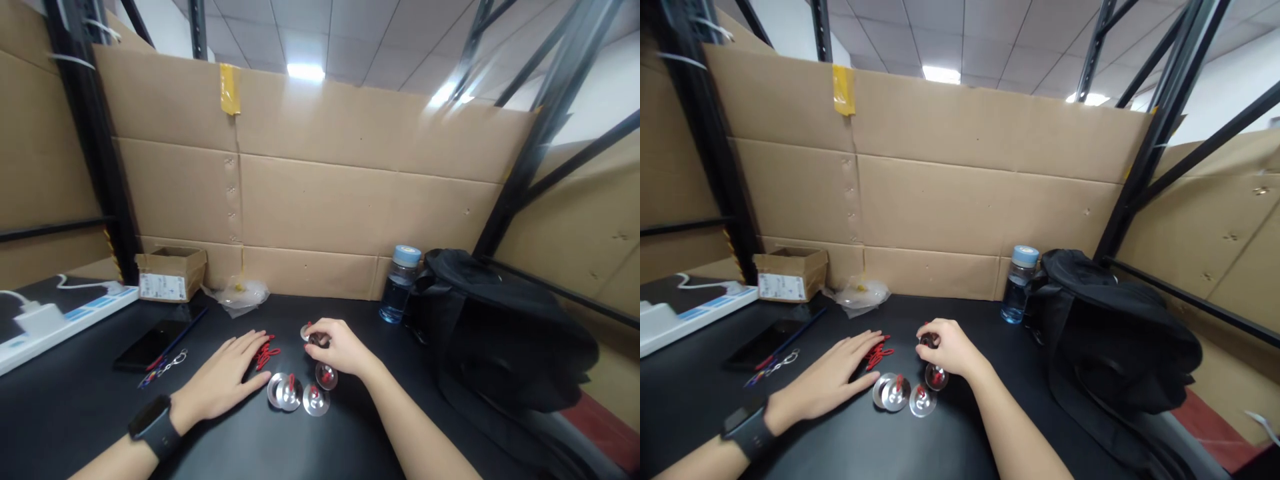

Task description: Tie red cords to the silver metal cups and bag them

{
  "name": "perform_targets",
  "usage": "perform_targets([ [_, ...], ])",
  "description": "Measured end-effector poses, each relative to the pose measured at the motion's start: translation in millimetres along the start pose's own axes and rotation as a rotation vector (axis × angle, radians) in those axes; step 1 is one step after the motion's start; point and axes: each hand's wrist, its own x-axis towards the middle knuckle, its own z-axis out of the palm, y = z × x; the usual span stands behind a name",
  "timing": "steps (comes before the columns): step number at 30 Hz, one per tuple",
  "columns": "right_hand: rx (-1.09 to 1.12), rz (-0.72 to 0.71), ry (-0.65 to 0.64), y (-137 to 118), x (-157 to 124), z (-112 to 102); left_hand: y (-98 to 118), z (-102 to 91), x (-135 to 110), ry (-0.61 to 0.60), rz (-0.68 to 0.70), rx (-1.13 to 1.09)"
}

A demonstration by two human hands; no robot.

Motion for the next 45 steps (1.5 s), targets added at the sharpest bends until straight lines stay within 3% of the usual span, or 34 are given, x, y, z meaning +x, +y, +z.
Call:
perform_targets([
  [5,0.012,-0.003,0.004,1.7,0.4,1.0,6.0,1.2,10.6,0.026,-0.023,0.007],
  [9,0.010,-0.008,0.010,3.6,1.4,0.6,6.6,1.1,24.0,-0.022,0.032,-0.036],
  [20,0.004,-0.016,-0.012,2.0,1.4,0.5,-1.0,18.1,52.4,0.024,0.064,-0.069],
  [31,0.058,0.042,0.037,0.4,1.6,-1.3,-6.4,20.7,51.3,0.085,0.072,-0.099],
  [35,0.395,0.232,0.155,-0.2,6.6,7.7,9.1,3.4,45.9,0.286,0.040,-0.091],
  [38,0.784,0.383,0.325,-6.0,10.5,11.4,37.7,-17.3,43.5,0.322,0.167,-0.161],
  [42,1.062,0.386,0.469,-13.8,11.2,8.8,74.6,-27.4,51.9,0.326,0.370,-0.251],
  [45,1.095,0.366,0.466,-16.4,10.4,6.4,81.0,-18.0,63.3,0.406,0.393,-0.283],
])
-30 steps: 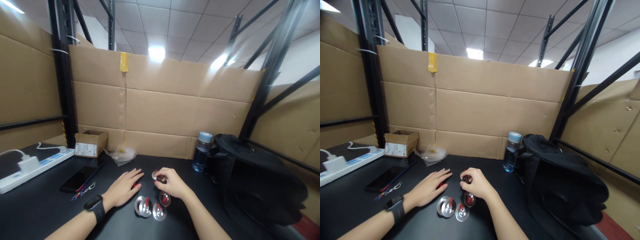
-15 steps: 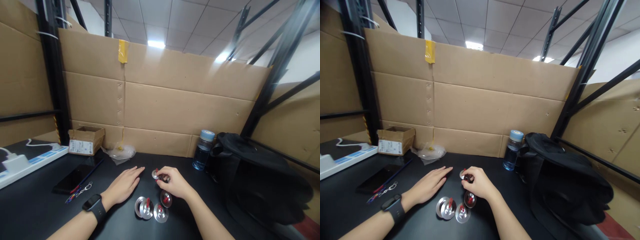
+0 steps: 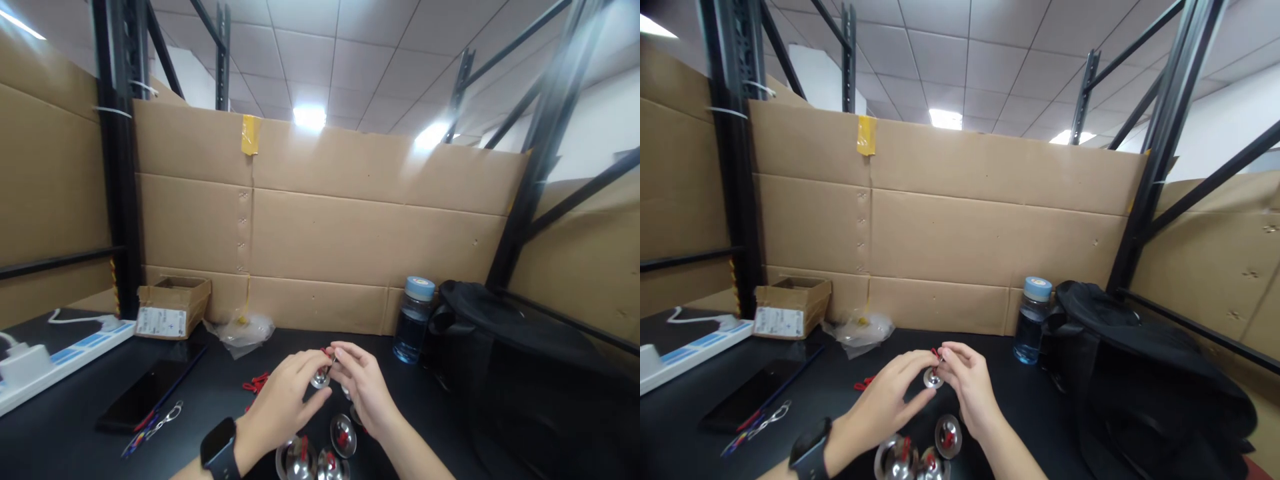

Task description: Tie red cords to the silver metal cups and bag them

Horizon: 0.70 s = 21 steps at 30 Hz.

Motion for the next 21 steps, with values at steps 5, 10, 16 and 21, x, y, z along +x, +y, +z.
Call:
perform_targets([
  [5,0.012,-0.013,-0.080,1.0,-8.1,9.4,-11.5,9.5,-5.3,0.062,-0.056,-0.038],
  [10,-0.022,-0.007,-0.133,7.7,-18.3,21.4,-6.4,-0.5,-6.5,0.102,-0.064,-0.139],
  [16,-0.143,0.068,-0.249,6.4,-19.4,19.9,-10.0,-6.4,-9.0,0.125,-0.013,-0.137],
  [21,-0.194,0.079,-0.314,3.8,-18.2,14.3,-8.1,-5.8,-8.9,0.227,-0.038,-0.147],
])
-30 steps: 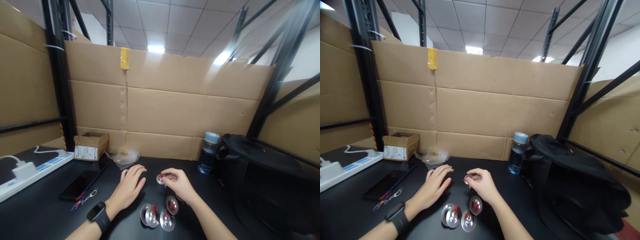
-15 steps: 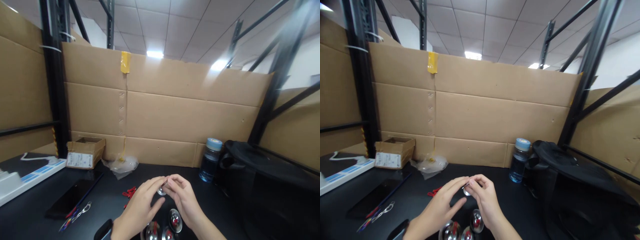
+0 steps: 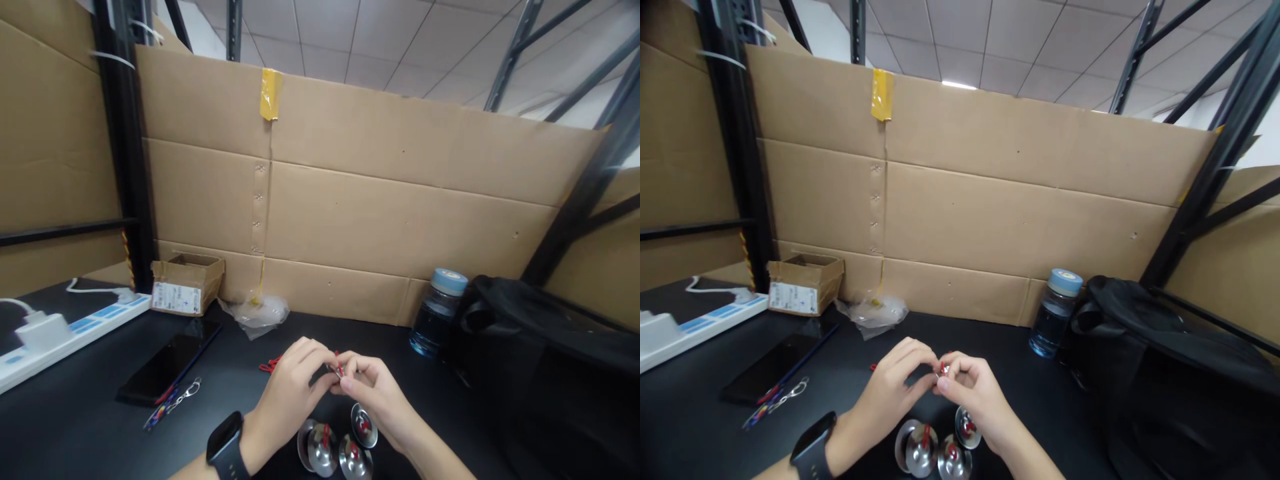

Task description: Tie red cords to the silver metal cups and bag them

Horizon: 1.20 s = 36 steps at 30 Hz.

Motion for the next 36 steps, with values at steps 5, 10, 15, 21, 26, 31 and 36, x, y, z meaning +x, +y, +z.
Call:
perform_targets([
  [5,-0.027,-0.027,0.075,6.8,0.6,-2.7,7.7,-1.3,3.4,0.074,-0.162,-0.031],
  [10,-0.066,-0.048,0.100,8.0,2.0,-2.0,9.5,2.2,1.0,-0.005,-0.220,-0.144],
  [15,-0.032,-0.072,0.092,5.2,1.1,3.9,6.0,5.4,-1.0,-0.025,-0.198,-0.171],
  [21,-0.052,-0.073,0.064,8.0,-0.2,7.3,7.1,4.4,-0.8,-0.029,-0.190,-0.216],
  [26,-0.067,-0.114,0.064,10.9,2.3,3.8,3.2,-0.7,1.2,-0.023,-0.173,-0.127],
  [31,-0.080,-0.112,0.057,14.3,3.5,2.5,-1.3,-3.0,3.3,-0.109,-0.196,-0.116],
  [36,-0.103,-0.113,0.049,17.0,4.1,1.0,-2.5,-1.5,4.4,-0.164,-0.216,-0.162],
])
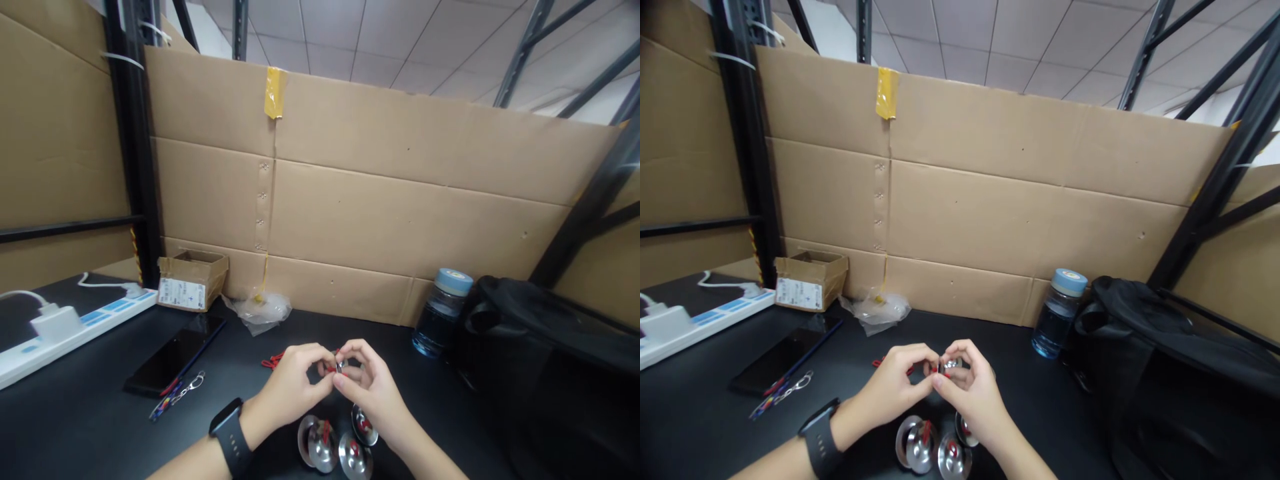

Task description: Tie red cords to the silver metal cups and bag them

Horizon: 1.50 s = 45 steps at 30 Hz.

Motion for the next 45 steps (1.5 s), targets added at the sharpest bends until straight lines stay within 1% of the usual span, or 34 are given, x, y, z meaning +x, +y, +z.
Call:
perform_targets([
  [3,-0.017,-0.013,0.008,0.0,0.6,-1.7,-2.5,-1.5,1.2,-0.025,-0.007,-0.001],
  [6,-0.022,-0.016,-0.013,-0.2,-0.2,-2.5,-5.4,-2.9,0.9,-0.068,0.034,0.028],
  [10,-0.094,-0.037,-0.036,-0.5,-2.0,-0.5,-8.7,-5.0,-0.6,-0.098,0.082,0.119],
  [12,-0.135,-0.051,-0.054,-1.7,-1.2,-0.7,-11.5,-9.0,0.4,-0.118,0.074,0.179],
  [14,-0.144,-0.053,-0.073,-4.6,1.4,-5.8,-16.5,-16.3,3.2,-0.153,0.047,0.262],
  [16,-0.171,-0.047,-0.058,-9.2,5.1,-18.6,-23.9,-26.7,6.7,-0.179,0.005,0.362],
  [18,-0.301,-0.032,-0.004,-14.9,8.7,-39.4,-32.9,-38.3,9.6,-0.202,-0.040,0.451],
  [20,-0.576,-0.053,0.070,-20.4,10.6,-64.4,-41.4,-48.4,10.7,-0.257,-0.078,0.518],
  [22,-0.908,-0.030,0.078,-24.0,10.6,-87.8,-47.7,-54.6,9.8,-0.311,-0.122,0.566],
  [23,-1.025,0.001,0.070,-24.9,10.0,-97.1,-49.5,-55.9,8.8,-0.332,-0.142,0.582],
  [25,-1.134,0.084,0.036,-24.9,8.7,-109.8,-50.8,-56.0,6.3,-0.359,-0.168,0.594],
  [27,-1.162,0.155,-0.004,-23.2,7.8,-115.6,-49.7,-54.4,4.1,-0.374,-0.180,0.588],
  [29,-1.166,0.186,-0.025,-21.1,7.6,-117.4,-47.7,-53.0,2.7,-0.386,-0.183,0.572],
  [32,-1.136,0.185,-0.031,-18.4,8.1,-119.3,-45.0,-52.8,2.2,-0.376,-0.176,0.556],
  [37,-1.100,0.188,-0.060,-15.5,8.8,-124.1,-44.4,-51.8,3.7,-0.334,-0.124,0.563],
  [41,-1.049,0.158,-0.061,-13.1,9.8,-118.8,-42.1,-44.4,3.4,-0.283,-0.039,0.494],
  [43,-1.016,0.147,-0.089,-12.0,10.0,-112.8,-37.8,-38.9,2.0,-0.262,-0.002,0.437],
  [45,-0.998,0.157,-0.128,-11.0,9.9,-106.8,-32.1,-33.4,0.3,-0.273,0.024,0.397],
])
